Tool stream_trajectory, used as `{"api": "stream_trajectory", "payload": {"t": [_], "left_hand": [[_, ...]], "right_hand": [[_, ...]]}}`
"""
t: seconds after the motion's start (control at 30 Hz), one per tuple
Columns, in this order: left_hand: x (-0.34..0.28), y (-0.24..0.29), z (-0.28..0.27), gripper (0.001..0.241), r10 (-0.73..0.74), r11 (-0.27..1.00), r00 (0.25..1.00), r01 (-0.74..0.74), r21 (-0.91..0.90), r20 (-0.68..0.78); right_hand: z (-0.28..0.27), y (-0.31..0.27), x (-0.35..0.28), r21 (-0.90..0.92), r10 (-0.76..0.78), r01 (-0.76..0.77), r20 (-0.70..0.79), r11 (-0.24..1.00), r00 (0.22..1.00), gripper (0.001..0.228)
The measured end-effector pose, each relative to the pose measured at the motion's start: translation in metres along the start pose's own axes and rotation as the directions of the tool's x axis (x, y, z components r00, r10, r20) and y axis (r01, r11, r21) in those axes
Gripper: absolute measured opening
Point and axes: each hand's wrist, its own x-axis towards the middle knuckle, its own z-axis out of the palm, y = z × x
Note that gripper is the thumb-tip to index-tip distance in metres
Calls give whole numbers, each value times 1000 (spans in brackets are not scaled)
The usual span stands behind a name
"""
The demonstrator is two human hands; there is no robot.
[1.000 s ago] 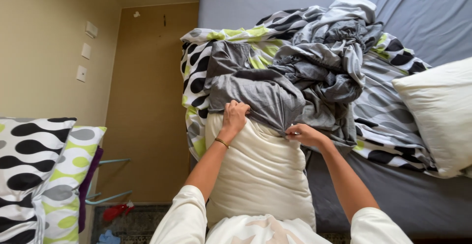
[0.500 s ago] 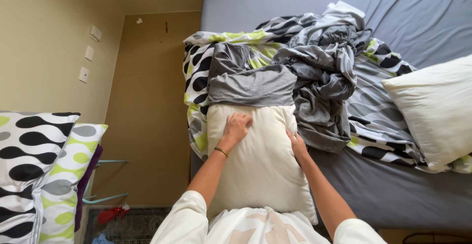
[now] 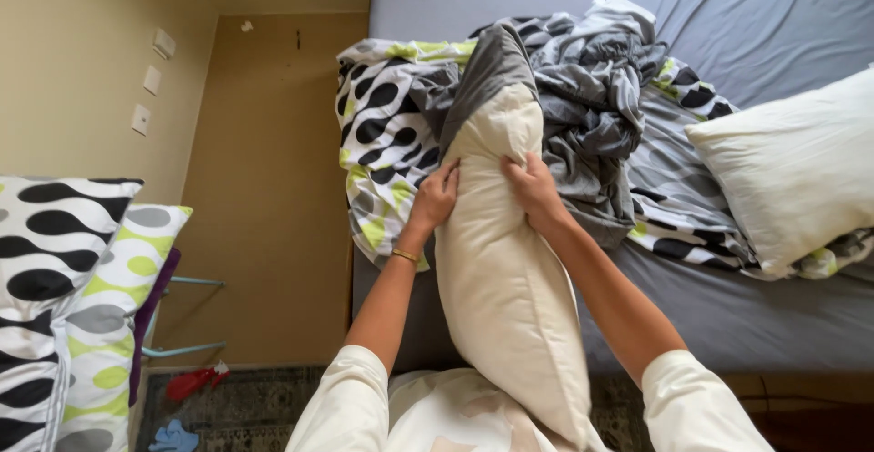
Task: The person inserts a white pillow into a gray pillowcase on a bed. They hold the pillowcase open, push the pillow inside, and then pull the fabric over the corners to cover it completely.
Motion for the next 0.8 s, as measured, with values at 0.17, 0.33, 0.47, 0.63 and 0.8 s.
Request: {"api": "stream_trajectory", "payload": {"t": [0.17,0.33,0.47,0.63,0.8], "left_hand": [[-20,-76,14,40,-252,963,961,237,132,117],[-40,-65,-7,28,-175,975,980,186,123,-96],[-26,-42,-15,25,105,969,904,2,249,-415],[13,-37,-15,32,225,915,902,-67,397,-368],[52,-63,-3,29,275,849,907,-73,523,-320]], "right_hand": [[37,41,-57,-285,-149,190,158,939,976,22],[42,60,-84,-482,-43,178,278,858,960,25],[38,54,-77,-492,48,82,246,867,968,28],[22,57,-61,-488,48,108,296,866,954,27],[12,42,-45,-573,-23,256,381,779,924,25]]}}
